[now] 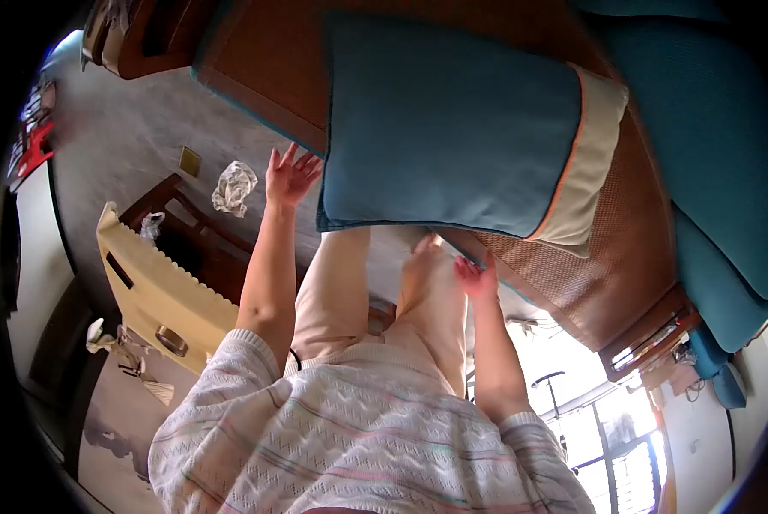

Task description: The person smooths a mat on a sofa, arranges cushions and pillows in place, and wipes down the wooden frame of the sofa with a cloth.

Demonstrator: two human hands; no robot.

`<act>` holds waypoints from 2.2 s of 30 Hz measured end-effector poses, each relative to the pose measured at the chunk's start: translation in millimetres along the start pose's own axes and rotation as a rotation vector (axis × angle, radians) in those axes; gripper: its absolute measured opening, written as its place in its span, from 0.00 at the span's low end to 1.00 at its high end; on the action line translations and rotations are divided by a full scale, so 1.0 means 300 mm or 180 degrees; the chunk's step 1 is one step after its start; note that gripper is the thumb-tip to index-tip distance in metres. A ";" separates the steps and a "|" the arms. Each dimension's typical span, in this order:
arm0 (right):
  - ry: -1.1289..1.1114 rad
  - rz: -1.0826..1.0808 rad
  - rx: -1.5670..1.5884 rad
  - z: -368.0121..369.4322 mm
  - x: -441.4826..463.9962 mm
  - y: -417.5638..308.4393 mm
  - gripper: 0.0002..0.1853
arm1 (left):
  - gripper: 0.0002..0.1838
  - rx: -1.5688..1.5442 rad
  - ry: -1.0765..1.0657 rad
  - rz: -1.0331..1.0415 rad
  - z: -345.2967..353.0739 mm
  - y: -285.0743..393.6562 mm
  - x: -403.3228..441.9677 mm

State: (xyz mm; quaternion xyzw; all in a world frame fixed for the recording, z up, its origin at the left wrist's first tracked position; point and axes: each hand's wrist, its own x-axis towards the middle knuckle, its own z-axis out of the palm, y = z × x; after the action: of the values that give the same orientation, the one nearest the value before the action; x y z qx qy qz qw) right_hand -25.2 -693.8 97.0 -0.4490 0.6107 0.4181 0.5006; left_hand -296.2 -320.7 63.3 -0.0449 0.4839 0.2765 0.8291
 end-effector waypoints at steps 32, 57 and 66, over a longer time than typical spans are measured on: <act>-0.0863 -0.0632 0.0636 0.272 0.018 0.316 0.35 | 0.45 0.0339 0.0641 -0.0171 0.247 0.165 0.102; 0.2453 -0.2828 -0.3055 0.371 -0.331 -0.549 0.34 | 0.26 0.3055 0.0859 0.1102 0.662 0.168 0.367; 0.1961 -0.2710 -0.2651 0.179 -0.201 -0.417 0.35 | 0.19 0.6861 0.2269 0.2225 0.869 0.160 0.222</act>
State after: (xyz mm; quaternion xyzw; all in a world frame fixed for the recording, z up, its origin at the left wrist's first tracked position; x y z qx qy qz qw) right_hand 114.2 -665.2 140.9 -0.9053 0.2830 0.2377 0.2096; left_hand -92.3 -163.4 155.1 0.7361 0.6566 -0.0901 0.1375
